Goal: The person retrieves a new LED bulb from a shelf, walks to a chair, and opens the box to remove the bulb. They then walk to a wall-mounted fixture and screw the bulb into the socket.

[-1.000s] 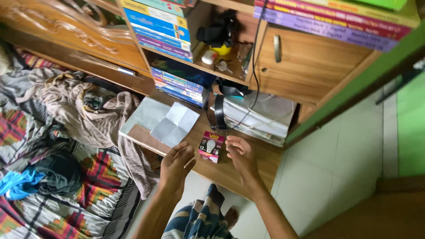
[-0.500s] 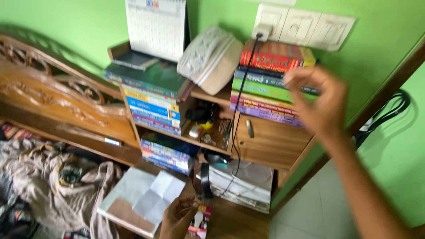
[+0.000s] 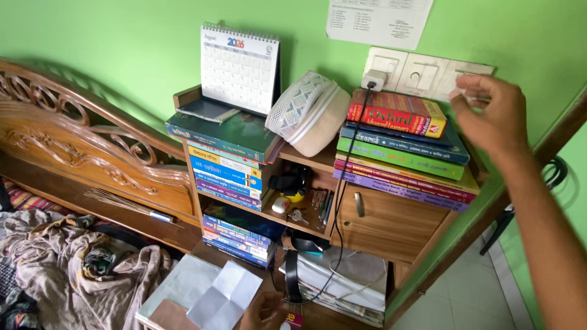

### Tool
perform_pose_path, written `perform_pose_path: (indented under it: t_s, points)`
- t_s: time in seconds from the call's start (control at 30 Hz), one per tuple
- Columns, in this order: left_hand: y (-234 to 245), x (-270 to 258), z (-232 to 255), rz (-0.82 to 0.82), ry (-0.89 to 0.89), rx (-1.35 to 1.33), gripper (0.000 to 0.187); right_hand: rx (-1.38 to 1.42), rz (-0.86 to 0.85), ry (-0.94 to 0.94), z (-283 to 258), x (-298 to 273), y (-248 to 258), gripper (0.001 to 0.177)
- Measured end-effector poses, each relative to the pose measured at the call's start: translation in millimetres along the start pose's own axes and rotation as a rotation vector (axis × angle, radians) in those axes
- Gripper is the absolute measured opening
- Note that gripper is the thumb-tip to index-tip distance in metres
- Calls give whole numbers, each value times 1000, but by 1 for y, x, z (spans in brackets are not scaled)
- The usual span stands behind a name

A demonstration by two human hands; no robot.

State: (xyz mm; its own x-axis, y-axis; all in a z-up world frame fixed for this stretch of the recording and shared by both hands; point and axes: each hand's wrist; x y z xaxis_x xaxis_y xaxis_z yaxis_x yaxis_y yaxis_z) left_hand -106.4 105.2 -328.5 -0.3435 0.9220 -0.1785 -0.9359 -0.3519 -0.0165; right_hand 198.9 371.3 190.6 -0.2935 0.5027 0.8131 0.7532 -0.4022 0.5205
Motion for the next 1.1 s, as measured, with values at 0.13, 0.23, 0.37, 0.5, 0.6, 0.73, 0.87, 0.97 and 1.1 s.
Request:
perform_pose_path:
  t_s: [0.13, 0.23, 0.37, 0.5, 0.6, 0.73, 0.87, 0.97, 1.1]
  points:
    - [-4, -21, 3, 144, -244, 169, 41, 264, 33, -26, -60, -55, -15, 16]
    - [1, -33, 24, 114, 47, 142, 46, 496, 70, -177, -96, -119, -36, 13]
    - [7, -53, 44, 133, 70, 100, 44, 842, -104, -526, -117, -219, -94, 21]
    - [13, -65, 50, 107, 166, 89, 44, 565, -391, -503, -122, -322, -159, 24]
    - [22, -76, 50, 85, 250, 54, 45, 461, -671, -584, -128, -389, -197, 46]
    - [33, -94, 54, 70, 291, 40, 43, 394, -713, -252, -136, -443, -216, 95]
    - [45, -106, 63, 76, 350, 21, 40, 359, -853, -424, -150, -460, -228, 116]
    - [53, -114, 74, 80, 392, 17, 40, 305, -887, -539, -161, -459, -227, 109]
    - [63, -121, 87, 54, 476, 51, 42, 273, -939, -712, -168, -455, -218, 100]
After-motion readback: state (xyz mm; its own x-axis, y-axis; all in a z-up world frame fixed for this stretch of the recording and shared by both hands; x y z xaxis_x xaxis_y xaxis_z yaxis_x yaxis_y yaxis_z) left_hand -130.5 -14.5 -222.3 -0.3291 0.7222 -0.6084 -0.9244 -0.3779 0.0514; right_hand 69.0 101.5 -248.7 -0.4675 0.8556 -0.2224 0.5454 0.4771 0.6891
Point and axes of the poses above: each hand's wrist, its own x-axis towards the middle knuckle, its own y-axis out of the back of the hand, z = x × y, and after that the axes turned 1 degree about y, right-handed
